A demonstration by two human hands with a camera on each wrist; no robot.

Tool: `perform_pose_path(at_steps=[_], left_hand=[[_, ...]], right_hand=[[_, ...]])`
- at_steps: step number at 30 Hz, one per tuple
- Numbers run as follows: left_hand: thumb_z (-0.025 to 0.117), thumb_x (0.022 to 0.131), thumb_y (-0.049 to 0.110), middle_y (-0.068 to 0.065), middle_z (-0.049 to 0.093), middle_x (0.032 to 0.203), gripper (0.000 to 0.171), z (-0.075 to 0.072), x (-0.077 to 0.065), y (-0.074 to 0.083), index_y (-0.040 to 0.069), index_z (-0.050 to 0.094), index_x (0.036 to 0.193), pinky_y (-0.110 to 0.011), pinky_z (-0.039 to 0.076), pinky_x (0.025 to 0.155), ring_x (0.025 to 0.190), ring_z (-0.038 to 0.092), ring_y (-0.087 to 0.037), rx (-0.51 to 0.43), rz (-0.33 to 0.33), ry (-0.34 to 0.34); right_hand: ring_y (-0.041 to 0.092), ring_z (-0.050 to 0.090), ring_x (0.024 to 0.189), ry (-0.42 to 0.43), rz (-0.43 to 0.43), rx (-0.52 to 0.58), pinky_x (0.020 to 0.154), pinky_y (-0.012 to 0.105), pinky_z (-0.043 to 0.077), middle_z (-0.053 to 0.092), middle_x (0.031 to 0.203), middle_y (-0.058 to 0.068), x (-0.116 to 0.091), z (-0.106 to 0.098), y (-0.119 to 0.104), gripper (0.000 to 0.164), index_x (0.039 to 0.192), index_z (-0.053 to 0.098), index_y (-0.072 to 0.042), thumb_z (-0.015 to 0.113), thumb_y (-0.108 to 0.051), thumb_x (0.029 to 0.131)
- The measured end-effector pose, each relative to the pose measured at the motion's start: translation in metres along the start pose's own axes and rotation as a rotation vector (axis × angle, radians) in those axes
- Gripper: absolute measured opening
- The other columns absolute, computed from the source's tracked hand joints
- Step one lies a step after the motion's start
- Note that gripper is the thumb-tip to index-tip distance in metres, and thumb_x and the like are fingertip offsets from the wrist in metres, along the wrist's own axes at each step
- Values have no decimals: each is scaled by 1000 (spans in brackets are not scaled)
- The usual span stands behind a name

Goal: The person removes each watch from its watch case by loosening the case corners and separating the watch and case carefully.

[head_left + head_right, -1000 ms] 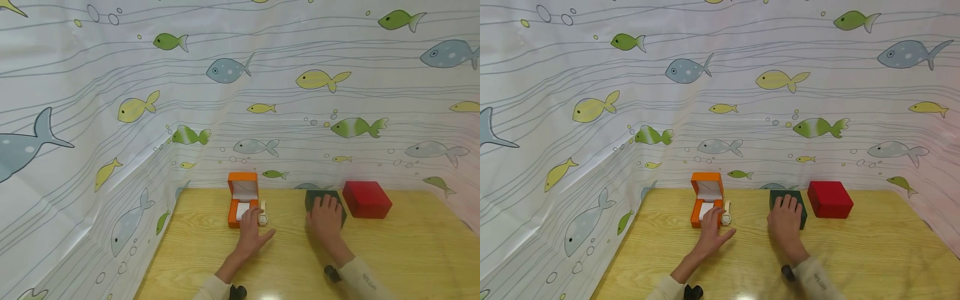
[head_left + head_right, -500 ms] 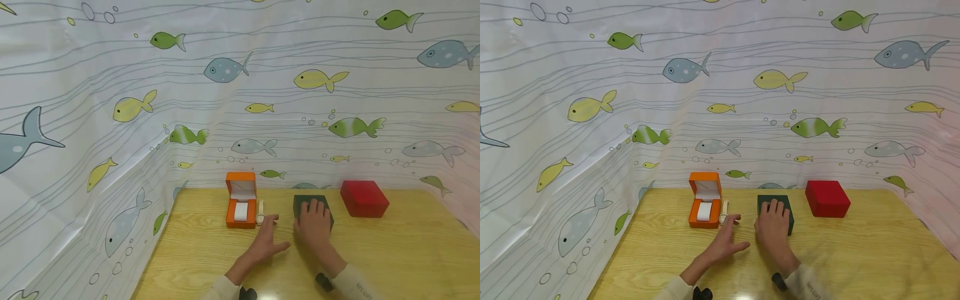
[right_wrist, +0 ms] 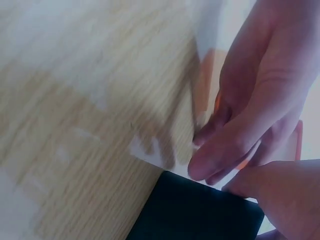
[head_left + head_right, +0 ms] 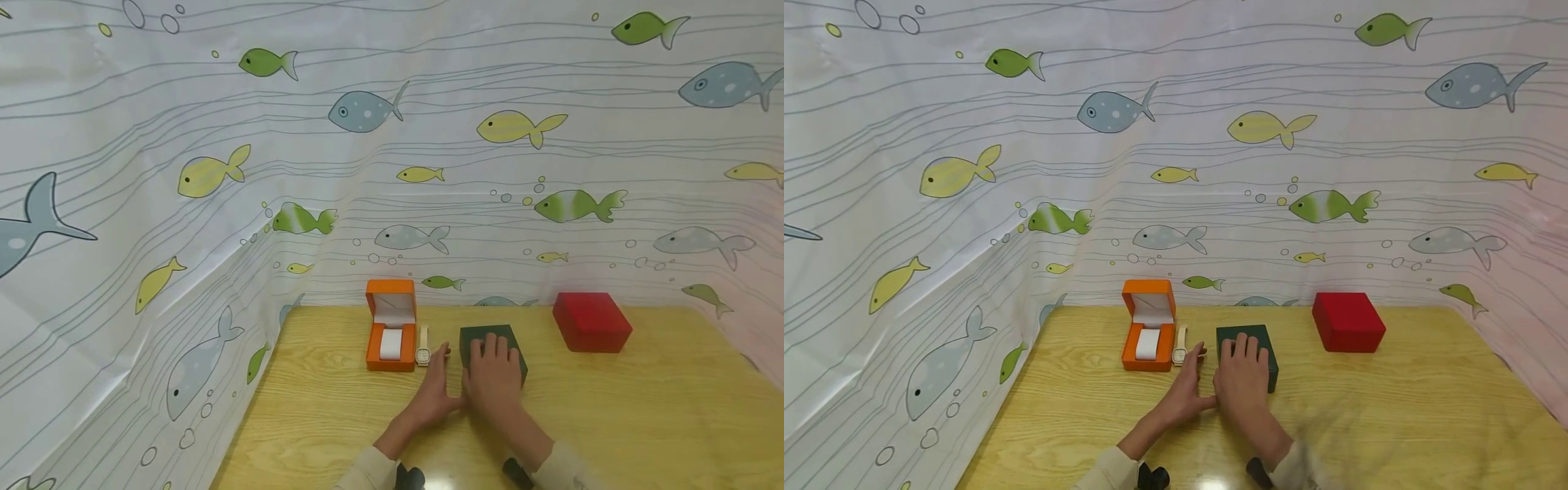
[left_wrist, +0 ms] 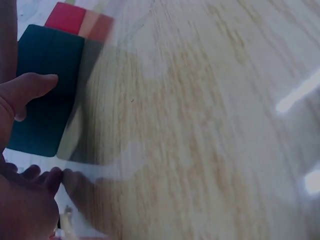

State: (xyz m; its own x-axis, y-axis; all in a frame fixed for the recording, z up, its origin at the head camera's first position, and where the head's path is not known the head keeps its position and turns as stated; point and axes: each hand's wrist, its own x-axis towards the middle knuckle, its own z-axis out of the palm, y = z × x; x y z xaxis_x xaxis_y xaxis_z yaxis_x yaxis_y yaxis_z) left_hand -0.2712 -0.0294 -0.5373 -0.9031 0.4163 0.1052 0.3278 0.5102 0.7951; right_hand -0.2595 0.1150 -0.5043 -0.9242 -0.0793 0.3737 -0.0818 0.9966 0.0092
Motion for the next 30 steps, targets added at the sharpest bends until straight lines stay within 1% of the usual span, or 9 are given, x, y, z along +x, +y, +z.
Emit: perform_pose_path(at_steps=[9,13,16,19,20,21,27,28,30], left_hand=[[80,84,15,-24,27,164,101,2,1,-7,-4,16,160,-53,37,122,151,37,-39,24,3,3],[77,85,15,-25,24,166,99,2,0,-8,-4,14,160,-54,35,123,152,34,-39,29,3,-5],[73,88,17,-26,24,165,96,3,-1,-10,-4,14,160,-54,36,122,152,35,-39,39,26,7],[70,89,19,-26,24,164,93,3,-1,-11,-5,13,159,-54,38,121,150,36,-38,47,48,22],[70,90,20,-26,25,163,93,3,-1,-11,-5,13,159,-54,38,121,150,37,-38,48,52,27],[70,91,21,-25,25,164,93,5,0,-16,-4,13,160,-54,38,121,150,37,-37,41,53,36],[71,91,21,-27,24,165,96,6,-1,-21,-5,10,160,-55,37,121,151,36,-39,19,67,40],[71,91,21,-28,24,165,96,4,-3,-18,-7,10,160,-54,38,121,151,36,-40,30,66,36],[73,91,22,-27,26,165,98,4,-3,-18,-7,11,160,-54,39,120,150,37,-39,35,61,37]], right_hand=[[34,49,100,72,-31,-21,80,45,42,54,112,21,-7,0,-12,50,115,58,-1,79,-34,84],[35,50,100,65,-36,-25,80,46,43,55,112,20,-11,-3,-17,52,115,58,-2,81,-36,83],[34,51,100,62,-50,-28,80,46,43,55,111,20,-14,-5,-21,55,114,58,-1,81,-39,82],[34,51,99,77,-65,-27,80,45,43,55,109,20,-17,-7,-25,56,111,58,-1,81,-42,82],[34,51,99,81,-69,-27,79,45,43,55,108,19,-18,-7,-26,56,110,59,-1,81,-43,82],[34,51,99,87,-73,-28,79,45,43,56,108,20,-19,-8,-26,56,110,59,-1,81,-44,82],[34,52,99,94,-89,-41,79,44,44,57,109,19,-23,-11,-28,57,109,59,-1,79,-48,83],[34,52,99,94,-92,-37,79,44,44,57,109,19,-23,-11,-28,57,109,59,-1,80,-49,83],[34,52,99,94,-101,-27,79,45,44,56,109,20,-23,-11,-25,59,109,59,-1,80,-50,82]])
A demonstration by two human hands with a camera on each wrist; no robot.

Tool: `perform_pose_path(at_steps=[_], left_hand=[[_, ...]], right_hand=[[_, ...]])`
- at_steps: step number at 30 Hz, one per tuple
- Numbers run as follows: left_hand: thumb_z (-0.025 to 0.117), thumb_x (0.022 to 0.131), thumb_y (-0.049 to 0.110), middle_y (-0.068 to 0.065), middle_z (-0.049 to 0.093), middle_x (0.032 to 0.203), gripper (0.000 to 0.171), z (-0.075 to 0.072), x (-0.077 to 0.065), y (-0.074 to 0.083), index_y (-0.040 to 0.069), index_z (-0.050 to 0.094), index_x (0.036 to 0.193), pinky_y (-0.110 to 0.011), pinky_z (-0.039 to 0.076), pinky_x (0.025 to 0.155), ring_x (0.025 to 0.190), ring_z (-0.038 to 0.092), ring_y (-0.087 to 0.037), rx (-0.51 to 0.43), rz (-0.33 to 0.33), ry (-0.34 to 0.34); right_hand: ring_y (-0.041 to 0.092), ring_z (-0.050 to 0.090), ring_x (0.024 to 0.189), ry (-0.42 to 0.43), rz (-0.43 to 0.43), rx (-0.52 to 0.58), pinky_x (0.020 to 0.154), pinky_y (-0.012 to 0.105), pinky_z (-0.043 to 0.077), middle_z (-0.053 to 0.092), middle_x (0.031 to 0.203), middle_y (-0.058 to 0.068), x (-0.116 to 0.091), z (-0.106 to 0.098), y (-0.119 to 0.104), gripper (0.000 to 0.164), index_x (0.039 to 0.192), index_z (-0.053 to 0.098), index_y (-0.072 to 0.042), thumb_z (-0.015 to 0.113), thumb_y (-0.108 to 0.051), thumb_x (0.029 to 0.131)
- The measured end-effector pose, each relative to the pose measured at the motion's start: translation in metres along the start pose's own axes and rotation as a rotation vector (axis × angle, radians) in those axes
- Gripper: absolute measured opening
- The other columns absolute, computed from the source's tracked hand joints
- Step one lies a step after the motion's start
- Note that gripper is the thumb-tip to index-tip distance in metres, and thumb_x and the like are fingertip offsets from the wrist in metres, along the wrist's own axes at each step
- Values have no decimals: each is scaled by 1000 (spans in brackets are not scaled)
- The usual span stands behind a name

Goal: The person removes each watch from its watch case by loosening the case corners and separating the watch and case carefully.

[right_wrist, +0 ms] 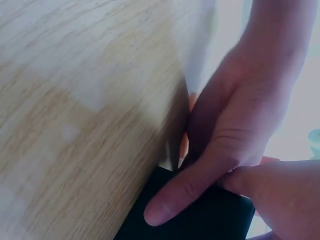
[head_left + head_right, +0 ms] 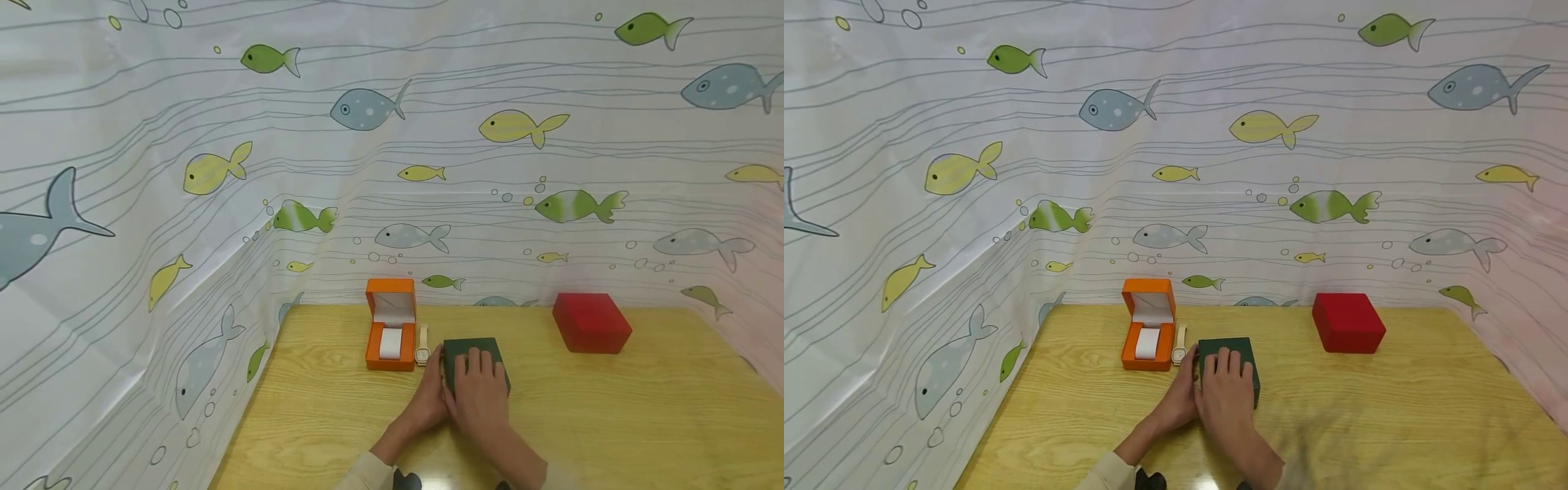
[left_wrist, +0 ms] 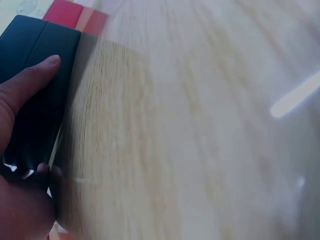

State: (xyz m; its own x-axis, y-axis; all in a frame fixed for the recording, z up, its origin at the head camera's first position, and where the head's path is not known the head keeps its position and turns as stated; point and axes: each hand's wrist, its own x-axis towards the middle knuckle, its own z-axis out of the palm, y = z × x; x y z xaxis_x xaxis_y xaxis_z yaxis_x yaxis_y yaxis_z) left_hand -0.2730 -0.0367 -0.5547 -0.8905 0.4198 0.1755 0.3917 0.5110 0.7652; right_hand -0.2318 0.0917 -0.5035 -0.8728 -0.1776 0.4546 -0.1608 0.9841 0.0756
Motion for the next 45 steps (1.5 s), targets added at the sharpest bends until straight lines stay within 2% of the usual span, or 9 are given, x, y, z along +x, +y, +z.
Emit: perform_pose_path(at_steps=[6,12,17,21,29,34,39,41,45], left_hand=[[81,84,22,-24,28,164,105,0,-1,0,-4,13,160,-53,40,120,149,40,-37,-15,-4,-11],[85,81,26,-24,26,165,112,-2,-2,-1,-4,12,160,-53,43,117,149,40,-38,-47,6,-2],[90,78,31,-18,31,164,118,-2,-5,-3,5,12,162,-46,47,114,147,42,-32,-93,-7,-21],[91,77,33,-11,35,163,118,-2,-7,-3,13,13,162,-41,47,114,145,43,-25,-121,-22,-45],[93,74,32,-9,37,162,120,-5,-9,-6,15,14,163,-36,47,115,143,44,-21,-120,-8,-43],[94,72,31,-8,41,158,121,-5,-10,-9,15,16,163,-31,48,111,137,48,-18,-111,0,-36],[95,71,31,-8,44,156,120,-4,-11,-9,15,18,162,-31,49,108,135,49,-17,-111,17,-26],[95,71,31,-8,44,156,120,-4,-10,-9,16,18,162,-30,49,108,134,49,-16,-111,23,-22],[95,71,32,-7,44,156,120,-5,-10,-10,18,18,162,-30,49,107,134,50,-16,-98,29,-15]], right_hand=[[34,50,103,-37,-59,104,85,49,46,56,113,18,-3,-4,16,63,117,61,-3,81,-51,81],[38,51,117,-110,-168,317,99,58,46,55,124,16,2,-4,43,64,128,62,-7,82,-46,83],[40,45,133,-130,-284,463,107,62,44,52,140,15,5,6,71,69,136,58,-12,84,-45,82],[37,39,140,-145,-334,547,108,62,43,46,150,14,5,13,88,76,143,52,-15,83,-48,82],[33,39,143,-202,-343,658,104,61,48,43,156,8,4,22,107,74,145,54,-26,86,-45,81],[39,42,144,-245,-349,696,105,65,48,38,161,13,3,28,116,76,146,51,-34,85,-51,80],[41,43,144,-325,-310,793,101,59,52,28,167,14,1,33,123,77,148,48,-38,81,-55,81],[41,43,144,-330,-296,822,101,56,53,26,168,13,0,36,124,76,148,49,-38,82,-54,81],[39,46,142,-295,-290,832,101,55,53,31,165,10,1,38,124,75,146,52,-39,85,-50,80]])
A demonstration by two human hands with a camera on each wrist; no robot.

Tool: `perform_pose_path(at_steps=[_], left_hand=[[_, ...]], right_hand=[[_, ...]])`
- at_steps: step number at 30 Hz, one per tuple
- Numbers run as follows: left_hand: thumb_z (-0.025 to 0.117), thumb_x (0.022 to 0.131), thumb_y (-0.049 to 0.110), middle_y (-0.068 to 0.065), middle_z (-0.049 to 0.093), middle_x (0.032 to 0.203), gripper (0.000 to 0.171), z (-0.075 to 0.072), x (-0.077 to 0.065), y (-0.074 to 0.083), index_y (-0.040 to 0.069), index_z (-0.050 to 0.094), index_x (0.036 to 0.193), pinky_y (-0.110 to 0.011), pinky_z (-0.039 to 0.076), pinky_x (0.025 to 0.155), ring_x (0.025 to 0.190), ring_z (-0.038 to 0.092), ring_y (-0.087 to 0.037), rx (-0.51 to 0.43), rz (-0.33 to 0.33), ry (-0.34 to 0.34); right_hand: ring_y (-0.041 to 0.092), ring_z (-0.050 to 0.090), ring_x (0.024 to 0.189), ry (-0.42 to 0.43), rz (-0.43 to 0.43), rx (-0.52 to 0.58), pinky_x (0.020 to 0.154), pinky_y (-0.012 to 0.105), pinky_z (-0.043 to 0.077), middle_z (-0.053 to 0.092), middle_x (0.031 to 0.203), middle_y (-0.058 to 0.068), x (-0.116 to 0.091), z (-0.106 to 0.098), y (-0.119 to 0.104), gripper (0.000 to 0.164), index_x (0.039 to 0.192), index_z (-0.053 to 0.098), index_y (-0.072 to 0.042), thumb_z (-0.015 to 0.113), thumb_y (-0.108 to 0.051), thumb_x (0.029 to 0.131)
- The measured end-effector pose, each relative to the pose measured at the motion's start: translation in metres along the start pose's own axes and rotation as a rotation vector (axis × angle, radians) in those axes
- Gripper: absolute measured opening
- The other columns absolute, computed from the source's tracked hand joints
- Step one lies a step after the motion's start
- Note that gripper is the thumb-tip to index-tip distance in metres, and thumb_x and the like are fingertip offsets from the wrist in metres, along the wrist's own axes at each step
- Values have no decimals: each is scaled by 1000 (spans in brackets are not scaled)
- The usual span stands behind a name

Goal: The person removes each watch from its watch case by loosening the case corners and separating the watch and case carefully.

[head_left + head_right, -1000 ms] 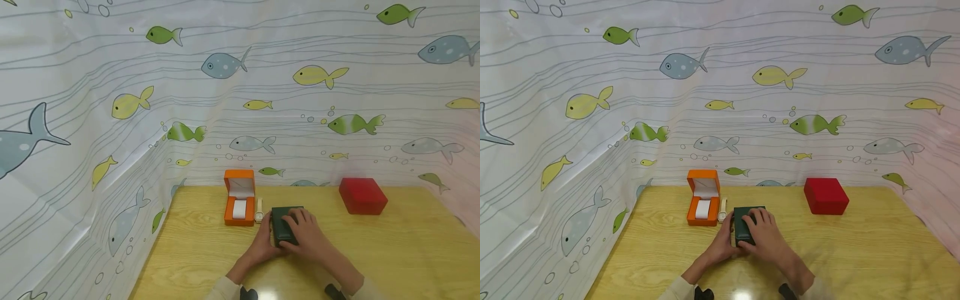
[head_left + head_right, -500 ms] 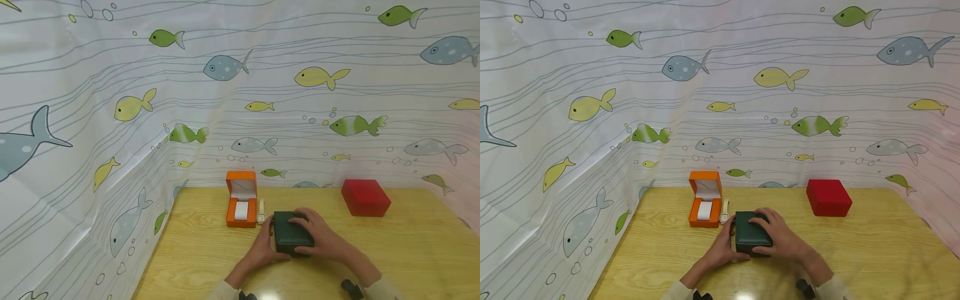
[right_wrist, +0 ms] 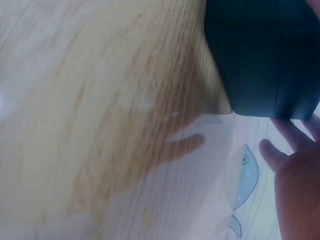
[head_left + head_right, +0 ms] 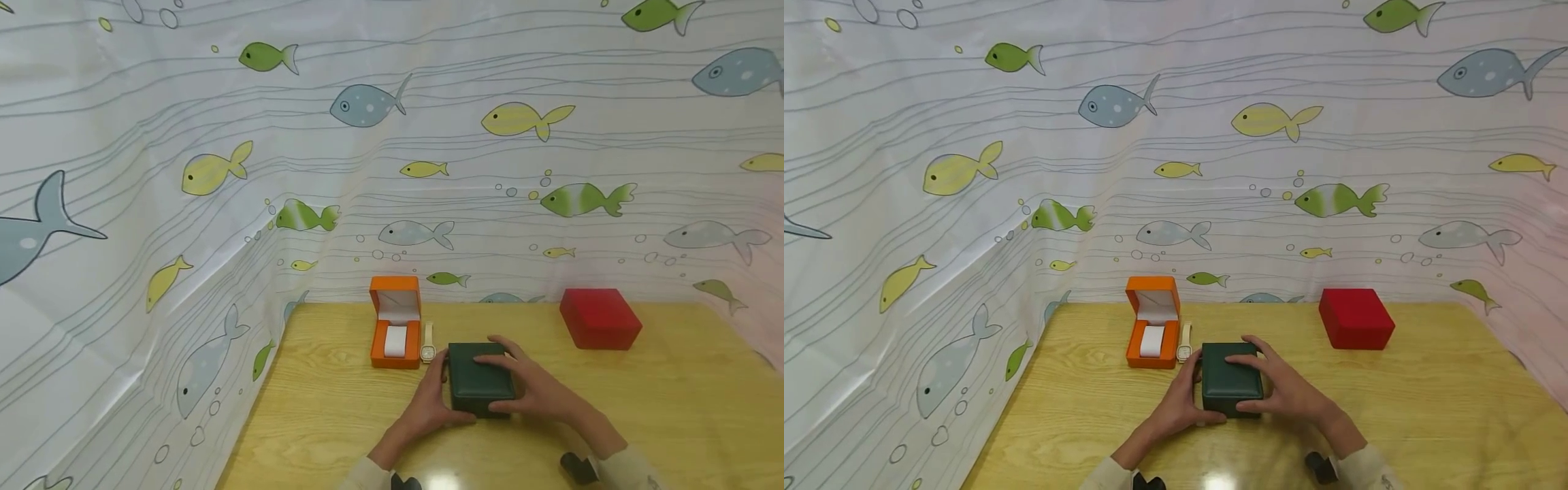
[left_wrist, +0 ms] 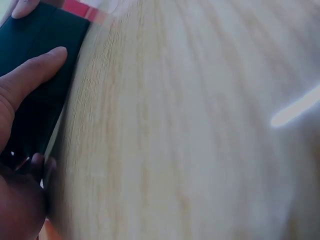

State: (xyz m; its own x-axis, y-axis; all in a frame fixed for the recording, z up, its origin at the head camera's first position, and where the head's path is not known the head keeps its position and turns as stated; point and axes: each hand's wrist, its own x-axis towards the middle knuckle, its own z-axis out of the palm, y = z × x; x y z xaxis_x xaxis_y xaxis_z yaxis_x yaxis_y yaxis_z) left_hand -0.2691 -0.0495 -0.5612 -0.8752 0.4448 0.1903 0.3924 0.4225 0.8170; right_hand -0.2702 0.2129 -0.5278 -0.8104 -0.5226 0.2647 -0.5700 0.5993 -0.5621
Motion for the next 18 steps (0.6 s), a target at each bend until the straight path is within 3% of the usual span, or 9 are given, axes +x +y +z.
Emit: perform_pose_path(at_steps=[10,18], left_hand=[[95,71,34,-3,42,160,120,3,3,-4,20,19,163,-30,50,107,133,50,-15,18,10,6],[94,71,36,-6,38,162,122,1,3,-4,17,17,164,-37,48,114,141,48,-22,51,12,-2]], right_hand=[[30,52,133,37,-41,-54,98,53,55,44,155,14,4,-2,3,75,142,57,-41,89,-50,74],[31,55,131,26,-58,-69,96,55,55,47,152,13,8,-5,6,72,142,57,-42,84,-57,77]])
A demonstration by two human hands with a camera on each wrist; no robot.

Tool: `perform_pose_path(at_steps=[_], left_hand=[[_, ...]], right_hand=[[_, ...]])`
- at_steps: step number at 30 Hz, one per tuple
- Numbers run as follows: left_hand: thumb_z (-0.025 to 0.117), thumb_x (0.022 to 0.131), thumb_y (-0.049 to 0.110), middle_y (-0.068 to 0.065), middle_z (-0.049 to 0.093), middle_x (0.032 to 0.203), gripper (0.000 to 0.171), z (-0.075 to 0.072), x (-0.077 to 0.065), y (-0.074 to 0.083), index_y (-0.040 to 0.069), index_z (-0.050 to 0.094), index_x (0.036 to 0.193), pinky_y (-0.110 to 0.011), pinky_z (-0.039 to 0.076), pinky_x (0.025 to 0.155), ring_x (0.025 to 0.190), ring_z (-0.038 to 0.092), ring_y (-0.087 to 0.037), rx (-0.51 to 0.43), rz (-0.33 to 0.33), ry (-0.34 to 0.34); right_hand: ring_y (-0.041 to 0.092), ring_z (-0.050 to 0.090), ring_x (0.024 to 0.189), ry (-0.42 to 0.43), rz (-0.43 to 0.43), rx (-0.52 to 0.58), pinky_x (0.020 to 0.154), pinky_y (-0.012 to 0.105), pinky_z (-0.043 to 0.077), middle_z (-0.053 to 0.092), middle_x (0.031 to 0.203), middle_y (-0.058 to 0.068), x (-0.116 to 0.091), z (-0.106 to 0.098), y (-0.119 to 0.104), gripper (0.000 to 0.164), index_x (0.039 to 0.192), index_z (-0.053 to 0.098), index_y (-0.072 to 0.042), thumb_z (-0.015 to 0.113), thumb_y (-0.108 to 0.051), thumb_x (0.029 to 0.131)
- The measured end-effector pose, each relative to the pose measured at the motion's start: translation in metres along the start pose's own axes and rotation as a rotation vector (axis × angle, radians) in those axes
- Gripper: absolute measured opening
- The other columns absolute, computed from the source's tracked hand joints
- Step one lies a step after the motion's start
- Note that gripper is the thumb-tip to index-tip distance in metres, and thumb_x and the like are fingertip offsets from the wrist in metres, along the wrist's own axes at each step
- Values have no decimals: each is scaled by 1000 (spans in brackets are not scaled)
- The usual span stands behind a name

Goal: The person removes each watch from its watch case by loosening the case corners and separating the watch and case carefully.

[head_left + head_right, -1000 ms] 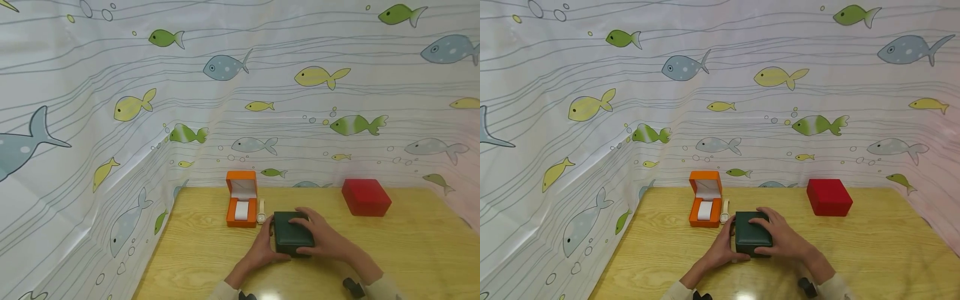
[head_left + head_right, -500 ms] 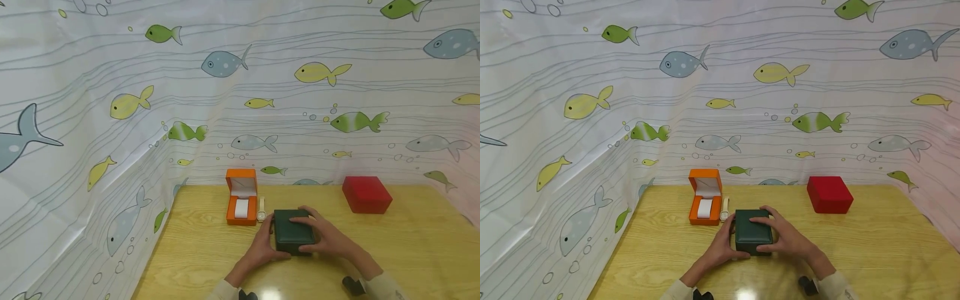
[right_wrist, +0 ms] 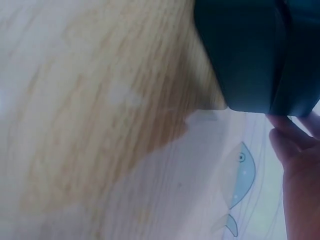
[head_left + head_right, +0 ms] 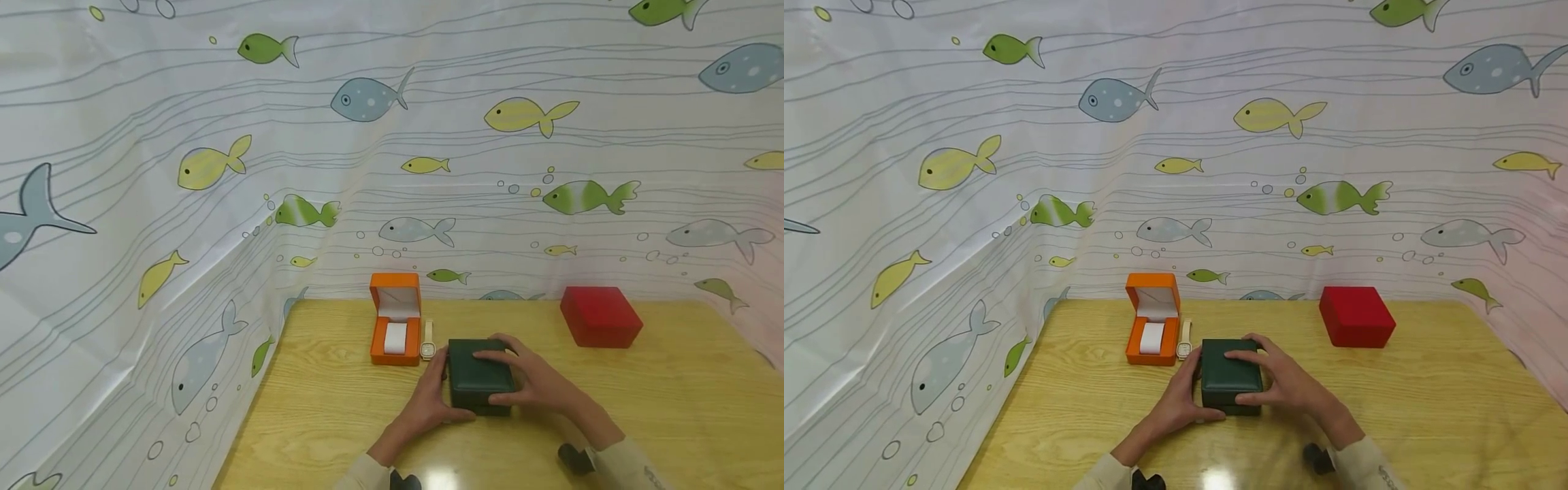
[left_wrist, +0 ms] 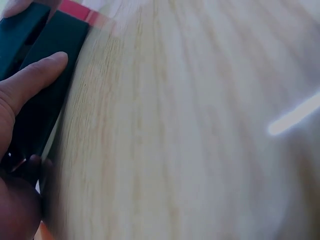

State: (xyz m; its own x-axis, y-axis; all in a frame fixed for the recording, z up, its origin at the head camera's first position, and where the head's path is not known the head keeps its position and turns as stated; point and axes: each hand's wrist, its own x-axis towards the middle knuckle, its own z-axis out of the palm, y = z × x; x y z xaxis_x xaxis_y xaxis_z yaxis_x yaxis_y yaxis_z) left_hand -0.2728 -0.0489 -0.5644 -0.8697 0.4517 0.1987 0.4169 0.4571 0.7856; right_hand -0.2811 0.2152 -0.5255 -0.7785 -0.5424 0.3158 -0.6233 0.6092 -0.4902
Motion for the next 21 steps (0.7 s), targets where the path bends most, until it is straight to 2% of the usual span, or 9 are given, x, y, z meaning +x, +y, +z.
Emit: perform_pose_path(at_steps=[4,9,12,21], left_hand=[[95,71,35,-4,39,162,123,-1,1,0,17,16,164,-39,45,117,142,47,-22,-7,18,-1],[96,70,31,-2,40,160,122,-2,2,1,19,18,163,-38,44,118,142,47,-20,-47,38,-6],[96,70,30,-3,40,160,121,-2,2,0,18,19,163,-37,44,118,143,47,-21,-52,52,-4],[96,69,28,-2,41,159,121,-1,2,0,19,20,163,-35,45,118,142,47,-19,-65,58,-5]], right_hand=[[33,56,130,-4,3,-2,95,57,55,48,151,13,2,-3,0,70,142,57,-41,84,-54,79],[40,55,131,-19,35,50,95,63,52,49,151,18,4,-8,-1,67,141,59,-40,84,-51,81],[42,54,132,-32,53,67,97,66,51,50,151,17,6,-9,-2,65,141,59,-40,83,-50,82],[44,56,130,-57,121,104,96,68,50,55,149,17,11,-14,-1,55,140,60,-40,77,-47,88]])
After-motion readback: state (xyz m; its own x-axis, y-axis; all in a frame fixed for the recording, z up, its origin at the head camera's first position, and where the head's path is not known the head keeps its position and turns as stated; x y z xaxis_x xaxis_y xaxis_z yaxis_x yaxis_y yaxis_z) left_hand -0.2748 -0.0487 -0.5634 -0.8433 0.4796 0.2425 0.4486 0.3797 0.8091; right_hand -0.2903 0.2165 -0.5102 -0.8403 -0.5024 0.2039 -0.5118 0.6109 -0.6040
